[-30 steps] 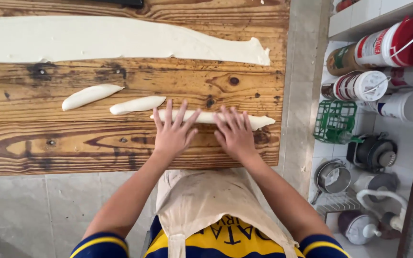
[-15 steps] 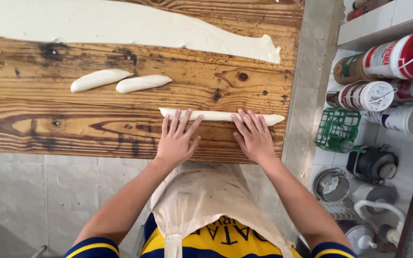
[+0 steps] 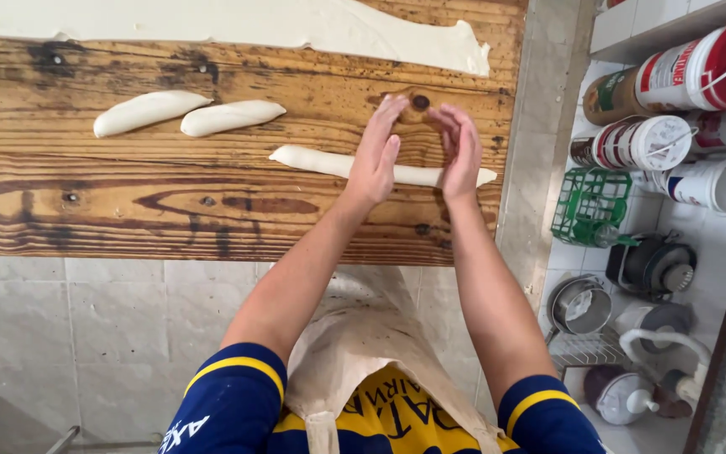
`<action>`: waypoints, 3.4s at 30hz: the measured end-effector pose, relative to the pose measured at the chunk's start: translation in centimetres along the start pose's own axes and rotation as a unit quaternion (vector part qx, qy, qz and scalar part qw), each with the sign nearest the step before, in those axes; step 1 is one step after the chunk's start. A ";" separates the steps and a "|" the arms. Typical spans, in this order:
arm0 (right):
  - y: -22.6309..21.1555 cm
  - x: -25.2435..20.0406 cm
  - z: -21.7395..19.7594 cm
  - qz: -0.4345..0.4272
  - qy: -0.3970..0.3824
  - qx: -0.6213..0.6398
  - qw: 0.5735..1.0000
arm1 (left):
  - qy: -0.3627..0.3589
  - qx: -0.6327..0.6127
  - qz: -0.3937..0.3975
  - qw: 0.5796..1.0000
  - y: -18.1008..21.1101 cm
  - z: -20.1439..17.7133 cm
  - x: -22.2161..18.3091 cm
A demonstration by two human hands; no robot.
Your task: Cutting dough into strips and rolling them into small loaves before placing them on a baking tray.
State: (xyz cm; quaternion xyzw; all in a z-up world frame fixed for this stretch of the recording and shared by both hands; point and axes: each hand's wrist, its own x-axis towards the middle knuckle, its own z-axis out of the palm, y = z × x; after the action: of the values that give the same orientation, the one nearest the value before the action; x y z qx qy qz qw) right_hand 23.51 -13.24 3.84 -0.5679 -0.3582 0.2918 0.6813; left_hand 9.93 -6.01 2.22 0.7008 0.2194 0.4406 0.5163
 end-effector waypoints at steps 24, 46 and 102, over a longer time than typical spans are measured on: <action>2.2 0.6 -2.9 -0.181 0.017 -0.114 0.977 | 0.001 0.008 0.012 1.000 -0.9 3.4 -0.7; 0.2 -5.4 -5.4 -0.059 -0.097 -0.155 0.981 | -0.111 0.157 -0.070 0.979 2.0 2.1 -4.1; -0.3 -8.8 -9.4 -0.094 -0.323 -0.592 0.732 | 0.170 -0.223 -0.109 0.954 -8.9 5.3 4.1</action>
State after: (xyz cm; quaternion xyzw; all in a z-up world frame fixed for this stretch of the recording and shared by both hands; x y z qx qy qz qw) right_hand 26.18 -25.73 1.83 -0.6913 -0.7084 0.1215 0.0745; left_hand 17.86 -2.39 -4.76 0.4545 0.2757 0.5318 0.6593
